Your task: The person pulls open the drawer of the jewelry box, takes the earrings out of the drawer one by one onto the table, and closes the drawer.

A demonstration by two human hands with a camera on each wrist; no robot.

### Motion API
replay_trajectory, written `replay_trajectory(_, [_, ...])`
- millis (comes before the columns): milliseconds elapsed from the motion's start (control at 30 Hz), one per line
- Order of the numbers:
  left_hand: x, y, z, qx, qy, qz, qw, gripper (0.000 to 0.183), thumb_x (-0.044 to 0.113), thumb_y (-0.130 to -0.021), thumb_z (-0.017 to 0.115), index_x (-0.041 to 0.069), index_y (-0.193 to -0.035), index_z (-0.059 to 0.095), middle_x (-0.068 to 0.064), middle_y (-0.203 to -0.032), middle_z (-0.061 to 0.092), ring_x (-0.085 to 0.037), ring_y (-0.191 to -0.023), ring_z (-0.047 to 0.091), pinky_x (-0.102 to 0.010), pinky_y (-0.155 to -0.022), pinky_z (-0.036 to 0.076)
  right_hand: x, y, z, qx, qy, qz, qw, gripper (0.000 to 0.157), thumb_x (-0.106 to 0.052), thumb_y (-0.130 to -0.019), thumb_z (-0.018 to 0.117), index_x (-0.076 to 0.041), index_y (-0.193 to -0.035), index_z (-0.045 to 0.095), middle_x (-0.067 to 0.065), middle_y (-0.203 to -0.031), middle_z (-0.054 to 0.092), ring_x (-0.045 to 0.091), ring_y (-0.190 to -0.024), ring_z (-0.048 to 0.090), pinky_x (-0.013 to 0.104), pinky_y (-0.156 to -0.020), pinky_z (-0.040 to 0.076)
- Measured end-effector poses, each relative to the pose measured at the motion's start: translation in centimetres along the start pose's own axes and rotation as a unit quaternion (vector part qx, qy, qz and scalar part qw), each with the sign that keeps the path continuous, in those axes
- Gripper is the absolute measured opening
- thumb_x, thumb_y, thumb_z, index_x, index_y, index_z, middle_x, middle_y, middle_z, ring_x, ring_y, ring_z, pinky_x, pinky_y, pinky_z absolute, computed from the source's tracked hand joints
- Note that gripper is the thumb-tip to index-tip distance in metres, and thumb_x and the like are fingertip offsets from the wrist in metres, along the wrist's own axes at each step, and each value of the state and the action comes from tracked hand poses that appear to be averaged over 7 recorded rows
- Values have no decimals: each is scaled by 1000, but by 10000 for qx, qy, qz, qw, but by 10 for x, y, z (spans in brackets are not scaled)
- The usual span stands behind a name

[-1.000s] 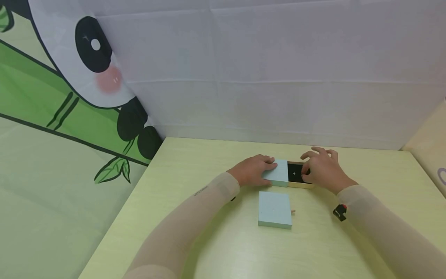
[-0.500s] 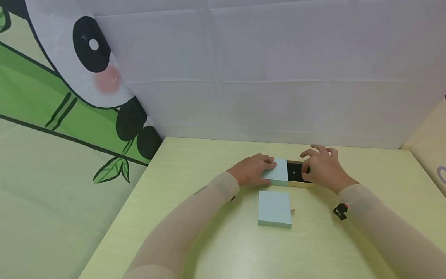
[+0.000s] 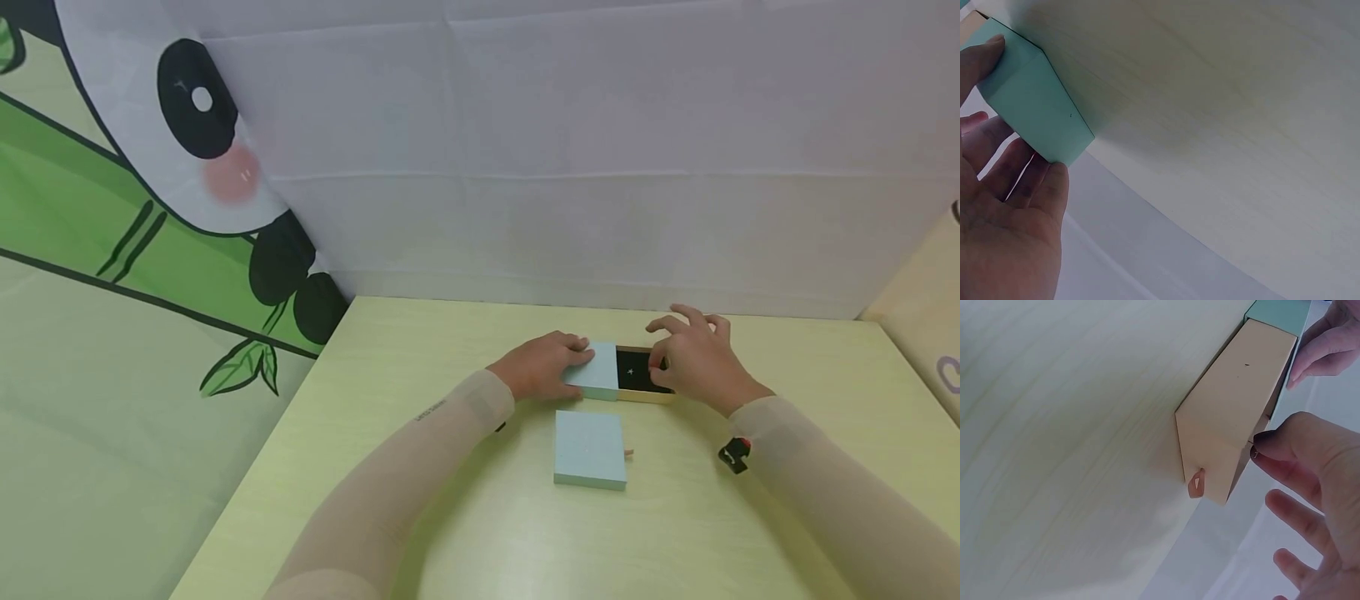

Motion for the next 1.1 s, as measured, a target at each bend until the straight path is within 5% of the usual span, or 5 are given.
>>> replay_trajectory(1100, [2, 25, 11, -33, -158, 272, 9995, 82, 48, -113, 82, 23, -182, 47, 1, -192, 44, -23, -180, 42, -35, -144, 40, -24, 31, 5, 401, -42, 230, 9989, 18, -14, -98, 89, -24, -83, 88, 21, -160, 70, 59, -171, 33, 91, -122, 26])
Point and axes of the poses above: each hand's wrist, its own y-axis away from the middle knuckle, its own z-axis out of the palm, x = y × z, the point moved 4 cm from there along -y, towards the middle knuckle
